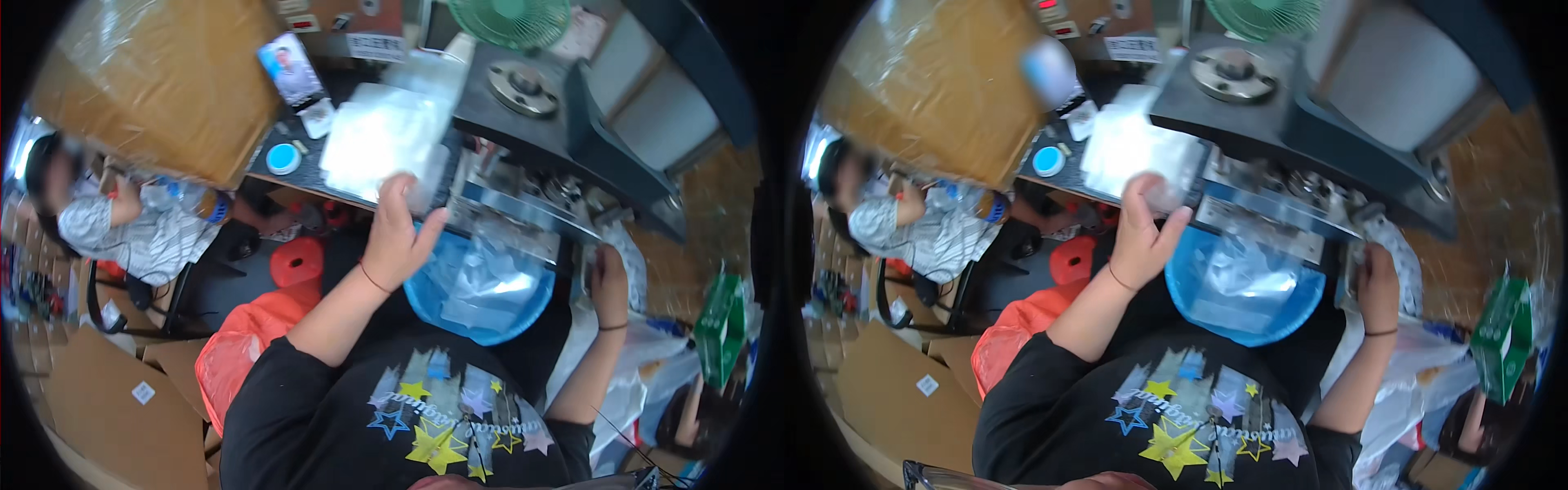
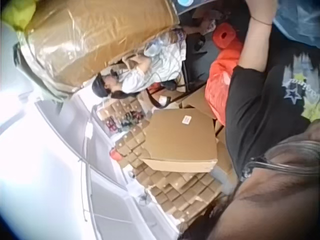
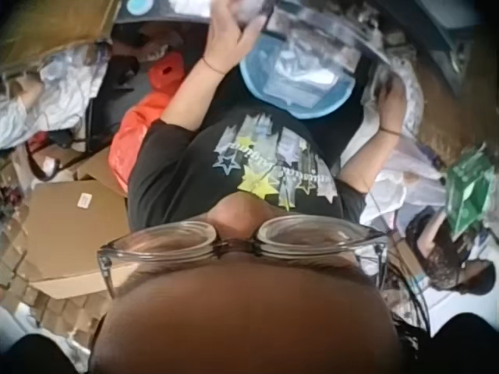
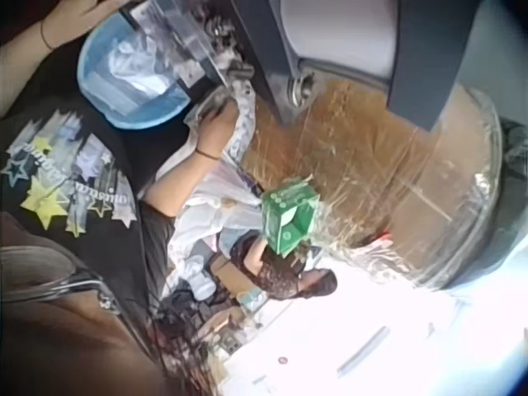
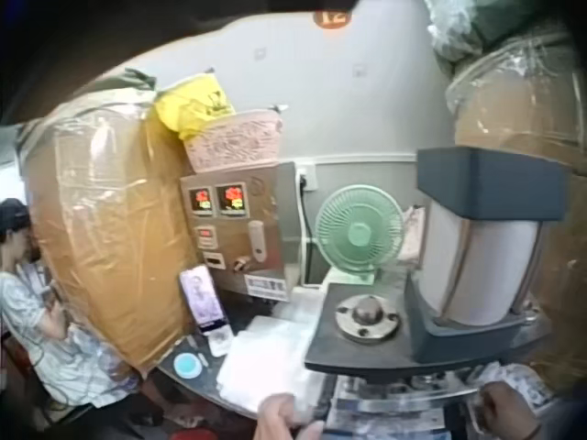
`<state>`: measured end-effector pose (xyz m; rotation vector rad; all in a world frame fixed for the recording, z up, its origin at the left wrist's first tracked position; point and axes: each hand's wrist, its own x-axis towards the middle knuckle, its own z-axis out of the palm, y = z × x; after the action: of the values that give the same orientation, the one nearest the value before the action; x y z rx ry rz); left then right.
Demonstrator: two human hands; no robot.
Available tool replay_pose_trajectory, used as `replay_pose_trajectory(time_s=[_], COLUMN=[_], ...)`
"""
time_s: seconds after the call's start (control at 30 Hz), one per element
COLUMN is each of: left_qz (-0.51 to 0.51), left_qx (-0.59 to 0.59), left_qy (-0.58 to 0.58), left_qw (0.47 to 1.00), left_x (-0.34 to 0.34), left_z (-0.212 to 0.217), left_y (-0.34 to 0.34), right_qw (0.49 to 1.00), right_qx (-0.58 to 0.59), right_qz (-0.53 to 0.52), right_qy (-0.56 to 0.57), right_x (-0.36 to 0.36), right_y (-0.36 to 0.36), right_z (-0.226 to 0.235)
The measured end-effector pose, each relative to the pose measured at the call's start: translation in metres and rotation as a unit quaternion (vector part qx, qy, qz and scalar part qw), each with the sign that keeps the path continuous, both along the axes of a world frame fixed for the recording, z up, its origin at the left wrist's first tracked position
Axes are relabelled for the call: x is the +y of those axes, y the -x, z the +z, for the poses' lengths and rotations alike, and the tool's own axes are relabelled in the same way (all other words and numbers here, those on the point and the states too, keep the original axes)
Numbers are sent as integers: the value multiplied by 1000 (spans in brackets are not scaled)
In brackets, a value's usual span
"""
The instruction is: The recorder puts small plastic parts into clear bags and uses a heat sealer to seal them.
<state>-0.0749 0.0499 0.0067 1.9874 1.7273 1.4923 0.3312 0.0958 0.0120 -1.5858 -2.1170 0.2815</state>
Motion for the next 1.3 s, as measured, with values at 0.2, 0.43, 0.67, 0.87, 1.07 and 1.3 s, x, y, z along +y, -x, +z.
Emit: replay_pose_trajectory(time_s=[0.2, 0.43, 0.67, 0.87, 1.07, 1.3], left_qz=[27, -10, -264, -328, -384, -429], left_qx=[375, 62, -123, -159, -319, -391], left_qy=[32, 48, 229, 310, 371, 444], left_qw=[926, 997, 929, 878, 783, 682], left_x=[-19, -19, -40, -52, -66, -70], left_z=[-19, -12, 12, 1, -12, -15], left_y=[56, 46, -13, -51, -68, -80], right_qw=[996, 996, 984, 869, 892, 946], right_qx=[-26, -64, 170, 459, 412, 230], right_qz=[82, 38, -3, 160, 151, 170], right_qy=[-10, -54, -62, 87, 111, 151], right_x=[4, 6, -25, -64, -67, -66], right_y=[6, 7, 12, 88, 124, 95], right_z=[16, 7, 25, 60, 63, 83])
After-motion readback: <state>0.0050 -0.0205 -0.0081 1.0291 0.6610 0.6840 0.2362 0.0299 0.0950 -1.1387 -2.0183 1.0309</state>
